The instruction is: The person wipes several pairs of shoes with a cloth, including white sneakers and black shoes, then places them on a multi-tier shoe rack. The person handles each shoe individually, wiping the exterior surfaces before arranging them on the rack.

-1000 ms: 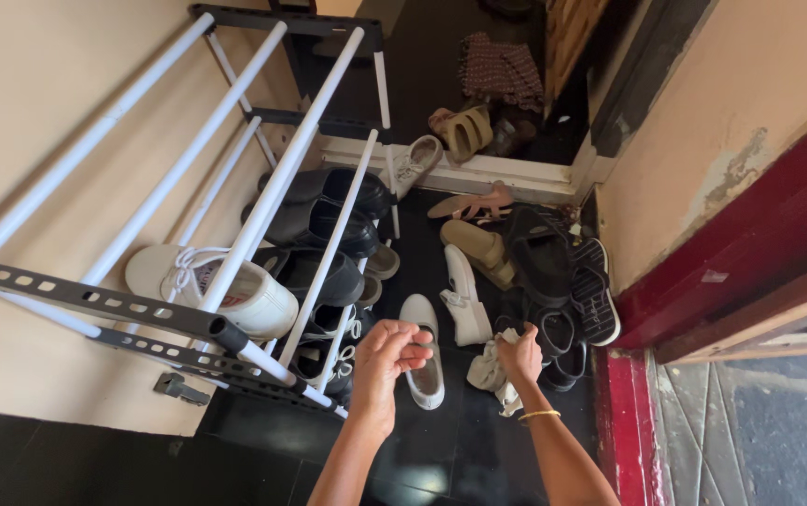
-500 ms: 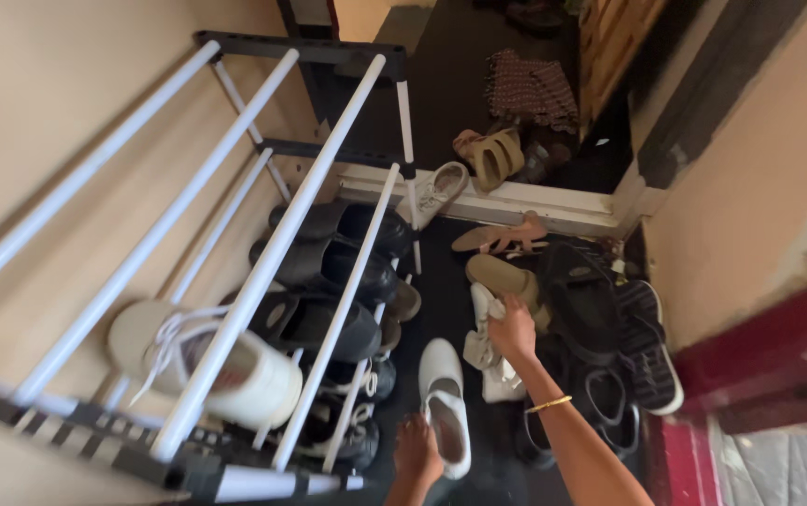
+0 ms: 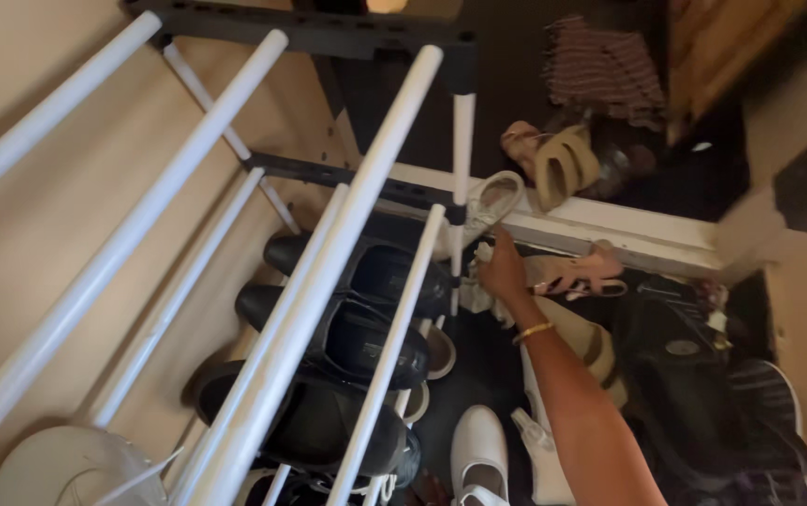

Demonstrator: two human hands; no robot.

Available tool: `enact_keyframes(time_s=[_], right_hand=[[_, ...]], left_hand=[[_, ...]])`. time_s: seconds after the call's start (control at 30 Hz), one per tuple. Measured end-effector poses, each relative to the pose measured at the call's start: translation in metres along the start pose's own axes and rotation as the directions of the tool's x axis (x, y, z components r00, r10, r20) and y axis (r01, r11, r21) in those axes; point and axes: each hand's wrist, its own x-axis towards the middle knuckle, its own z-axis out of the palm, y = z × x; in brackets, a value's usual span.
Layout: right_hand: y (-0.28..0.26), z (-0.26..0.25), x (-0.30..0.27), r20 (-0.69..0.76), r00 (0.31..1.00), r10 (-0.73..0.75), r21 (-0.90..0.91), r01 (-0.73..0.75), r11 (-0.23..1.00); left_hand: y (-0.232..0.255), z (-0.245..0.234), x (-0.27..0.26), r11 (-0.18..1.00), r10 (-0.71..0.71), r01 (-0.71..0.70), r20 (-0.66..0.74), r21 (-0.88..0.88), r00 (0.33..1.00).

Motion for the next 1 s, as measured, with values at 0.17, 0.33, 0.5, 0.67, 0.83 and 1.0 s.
enact_keyframes(time_s=[0.17,0.33,0.5,0.67,0.83,1.0], right_hand=[[-0.008,0.018,0.053,0.043,0.997,-0.070,0.007,0.070,0.998],[0.013,0.034,0.049,0.105,0.984,0.144,-0.175,-0.125,0.977],[0.032,0.027,0.003,-0.018,0.997,0.073,-0.109,-0.075,0.991],[0.016,-0.011,-0.036,-0.297,0.933,-0.203,-0.067,0.191,0.979],[-0.019,-0.111,-0.072,-0.186,0.950,-0.252,-0.156,0.225,0.962],[-0.066,-0.219,-0.154,-0.129,0.897,-0.423,-0.385,0.348,0.855]], left_hand=[[-0.006,0.008,-0.002,0.999,-0.046,0.046,0.063,-0.009,0.997],[-0.011,0.007,-0.014,1.000,-0.026,0.028,0.103,-0.013,0.994],[-0.006,0.006,-0.008,0.999,0.010,-0.007,0.060,-0.045,0.998],[-0.002,0.000,-0.025,0.995,0.052,-0.050,0.020,-0.091,0.998],[0.017,-0.013,-0.026,0.978,0.131,-0.139,-0.058,-0.156,0.990],[0.045,-0.077,-0.015,0.947,0.201,-0.236,-0.169,-0.219,0.965]])
